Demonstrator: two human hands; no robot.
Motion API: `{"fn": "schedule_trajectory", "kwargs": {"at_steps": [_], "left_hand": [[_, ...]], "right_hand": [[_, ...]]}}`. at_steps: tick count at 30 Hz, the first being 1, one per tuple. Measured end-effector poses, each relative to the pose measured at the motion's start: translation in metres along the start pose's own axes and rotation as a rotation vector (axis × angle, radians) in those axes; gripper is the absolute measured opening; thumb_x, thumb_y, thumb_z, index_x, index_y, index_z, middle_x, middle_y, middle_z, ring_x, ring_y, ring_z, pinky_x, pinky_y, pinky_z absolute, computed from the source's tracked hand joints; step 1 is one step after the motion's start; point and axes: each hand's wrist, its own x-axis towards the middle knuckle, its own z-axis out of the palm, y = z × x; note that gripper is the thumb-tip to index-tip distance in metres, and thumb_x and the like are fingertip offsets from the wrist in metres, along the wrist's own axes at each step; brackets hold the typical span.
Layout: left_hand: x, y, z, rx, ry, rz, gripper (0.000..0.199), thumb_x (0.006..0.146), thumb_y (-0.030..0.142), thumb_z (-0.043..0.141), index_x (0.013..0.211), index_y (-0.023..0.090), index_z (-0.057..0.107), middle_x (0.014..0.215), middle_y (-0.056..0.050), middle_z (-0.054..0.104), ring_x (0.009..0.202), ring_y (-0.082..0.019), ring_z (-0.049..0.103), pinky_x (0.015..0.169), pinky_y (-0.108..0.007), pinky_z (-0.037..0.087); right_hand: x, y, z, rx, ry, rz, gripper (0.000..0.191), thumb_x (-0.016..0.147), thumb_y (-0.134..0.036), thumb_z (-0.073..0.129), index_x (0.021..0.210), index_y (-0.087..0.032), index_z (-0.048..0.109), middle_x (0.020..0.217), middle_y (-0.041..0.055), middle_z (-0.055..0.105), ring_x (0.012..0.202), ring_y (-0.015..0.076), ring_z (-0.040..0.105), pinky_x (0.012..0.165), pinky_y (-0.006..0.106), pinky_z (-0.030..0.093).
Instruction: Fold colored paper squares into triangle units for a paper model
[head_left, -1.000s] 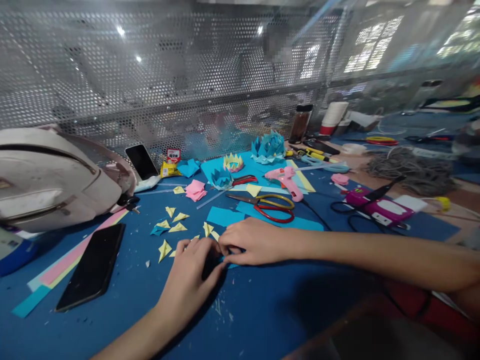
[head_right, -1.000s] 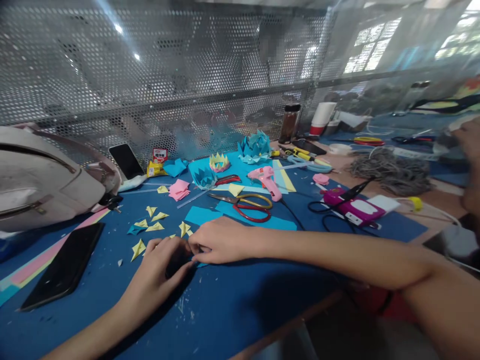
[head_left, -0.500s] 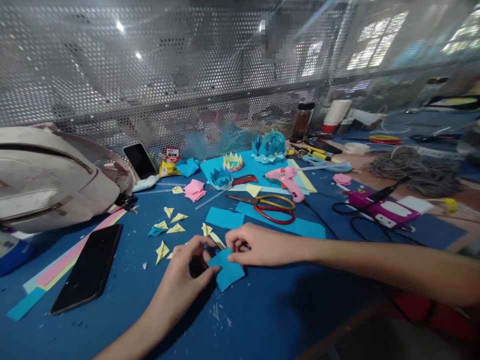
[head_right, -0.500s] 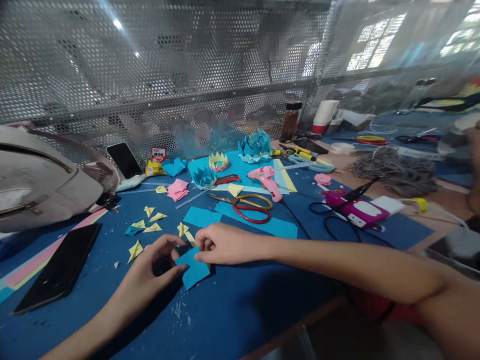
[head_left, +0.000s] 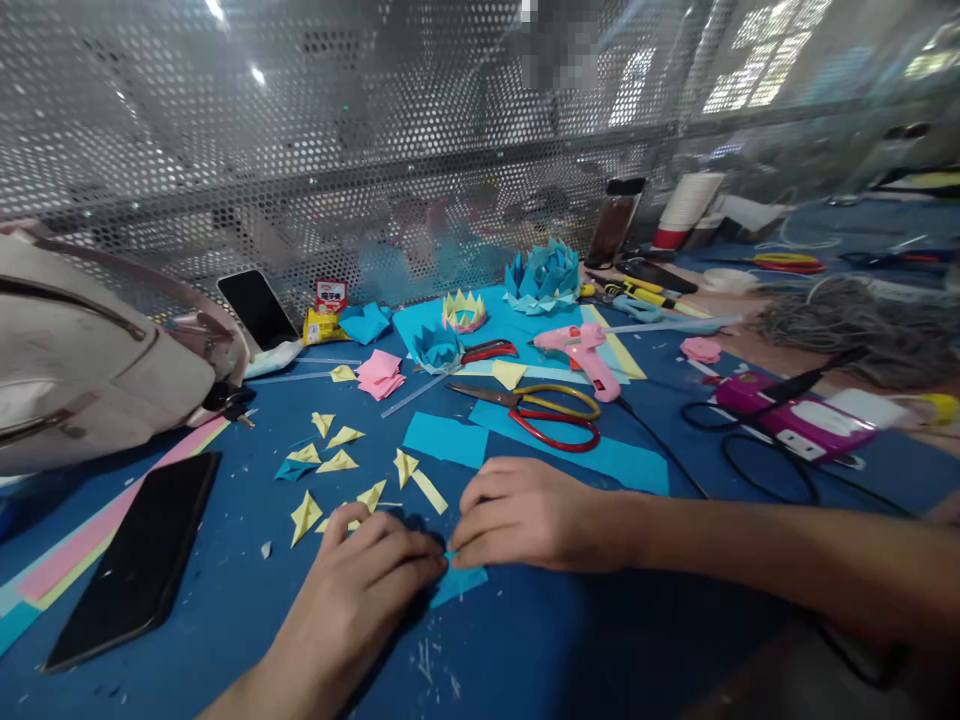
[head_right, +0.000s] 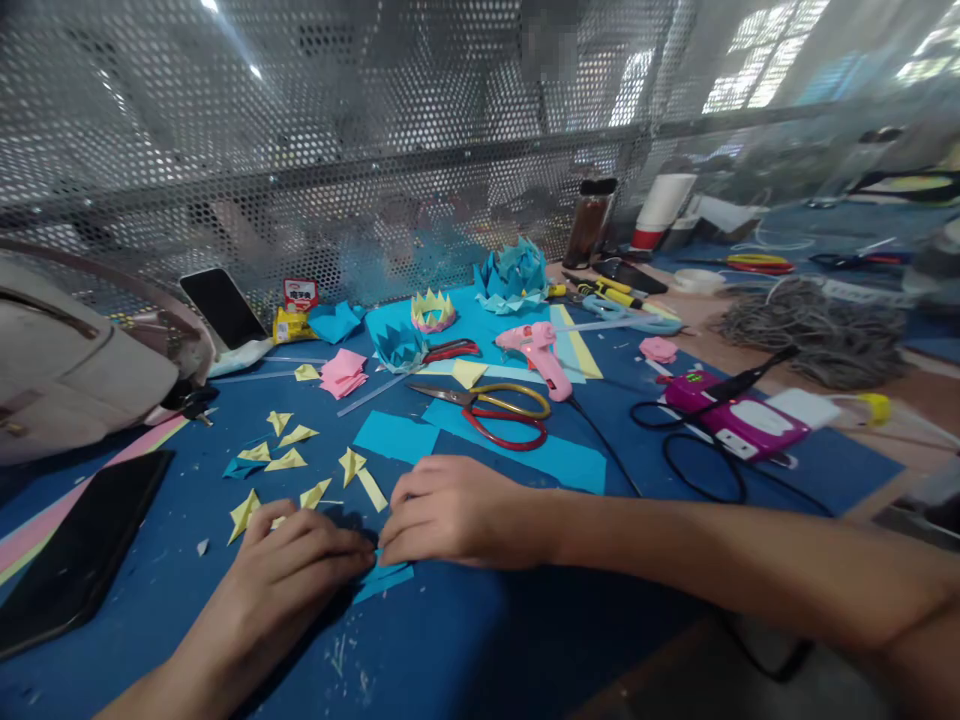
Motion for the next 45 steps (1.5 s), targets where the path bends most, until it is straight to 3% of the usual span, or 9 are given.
{"fn": "schedule_trajectory", "kwargs": {"at_steps": [11,17,23,28,32,36,37,40,45], "left_hand": [[-0.013,-0.004,-0.003,0.203,0.01,0.245,0.049,0.111,0.021,0.022,0.118,0.02,0.071,0.112,-0.001,0.075,0.094,-0.014,0.063,0.1,-0.032,0.031],[-0.011,0.004,-0.01,0.229,-0.096,0.181,0.043,0.112,0.024,0.027,0.119,0.023,0.069,0.118,0.002,0.075,0.095,-0.015,0.064,0.099,-0.034,0.032],[-0.015,0.004,-0.009,0.22,-0.087,0.171,0.035,0.11,0.024,0.037,0.118,0.028,0.071,0.12,0.004,0.074,0.098,-0.014,0.065,0.105,-0.032,0.031],[-0.019,-0.002,0.0,0.235,-0.012,0.207,0.037,0.11,0.024,0.036,0.113,0.027,0.073,0.116,0.004,0.075,0.098,-0.013,0.063,0.112,-0.033,0.025],[-0.02,-0.004,0.012,0.231,0.079,0.26,0.036,0.108,0.02,0.039,0.109,0.026,0.074,0.109,0.002,0.075,0.092,-0.015,0.06,0.11,-0.035,0.027],[-0.011,0.002,0.008,0.25,0.169,0.178,0.038,0.108,0.021,0.04,0.095,0.027,0.075,0.094,0.001,0.072,0.089,-0.017,0.057,0.103,-0.035,0.028],[-0.008,0.004,0.004,0.263,0.154,0.165,0.039,0.108,0.023,0.04,0.093,0.028,0.075,0.092,0.001,0.071,0.087,-0.017,0.057,0.101,-0.035,0.029],[-0.002,0.008,-0.009,0.264,-0.038,0.213,0.038,0.108,0.022,0.038,0.103,0.028,0.074,0.084,0.0,0.065,0.079,-0.018,0.052,0.091,-0.032,0.032],[-0.009,0.009,-0.01,0.224,-0.02,0.17,0.043,0.107,0.024,0.031,0.104,0.025,0.074,0.081,-0.003,0.057,0.076,-0.021,0.046,0.089,-0.036,0.03]], "right_hand": [[0.004,0.001,-0.004,-0.192,0.019,-0.125,0.021,0.104,-0.022,0.055,0.101,-0.022,0.076,0.113,-0.0029,0.075,0.099,0.0116,0.064,0.082,0.028,0.049],[0.004,0.004,-0.003,-0.162,0.019,-0.133,0.022,0.104,-0.021,0.053,0.103,-0.021,0.075,0.113,-0.0054,0.075,0.1,0.0126,0.063,0.082,0.029,0.049],[0.004,0.006,-0.003,-0.133,-0.001,-0.129,0.02,0.103,-0.02,0.055,0.105,-0.019,0.075,0.115,-0.0057,0.075,0.102,0.0131,0.063,0.082,0.03,0.049],[0.003,0.007,-0.003,-0.11,-0.025,-0.127,0.02,0.103,-0.019,0.054,0.106,-0.019,0.074,0.117,-0.006,0.074,0.104,0.0126,0.061,0.083,0.03,0.047],[0.003,0.006,-0.003,-0.064,-0.043,-0.076,0.02,0.103,-0.028,0.055,0.109,-0.02,0.072,0.117,-0.0034,0.074,0.105,0.0146,0.059,0.084,0.033,0.045],[0.005,0.001,-0.001,-0.082,-0.009,-0.003,0.025,0.105,-0.033,0.05,0.108,-0.023,0.072,0.118,-0.002,0.071,0.109,0.0176,0.057,0.083,0.035,0.042],[0.007,-0.001,0.0,-0.092,0.003,0.011,0.026,0.105,-0.034,0.049,0.109,-0.023,0.072,0.119,-0.0011,0.071,0.11,0.0184,0.056,0.084,0.035,0.041],[0.015,-0.006,0.006,-0.125,0.006,0.026,0.031,0.106,-0.039,0.046,0.114,-0.022,0.07,0.123,0.0023,0.068,0.114,0.0208,0.054,0.089,0.037,0.041],[0.023,-0.014,0.012,-0.192,-0.045,0.02,0.034,0.103,-0.044,0.051,0.12,-0.019,0.067,0.131,0.0058,0.064,0.122,0.0226,0.05,0.095,0.037,0.041]]}}
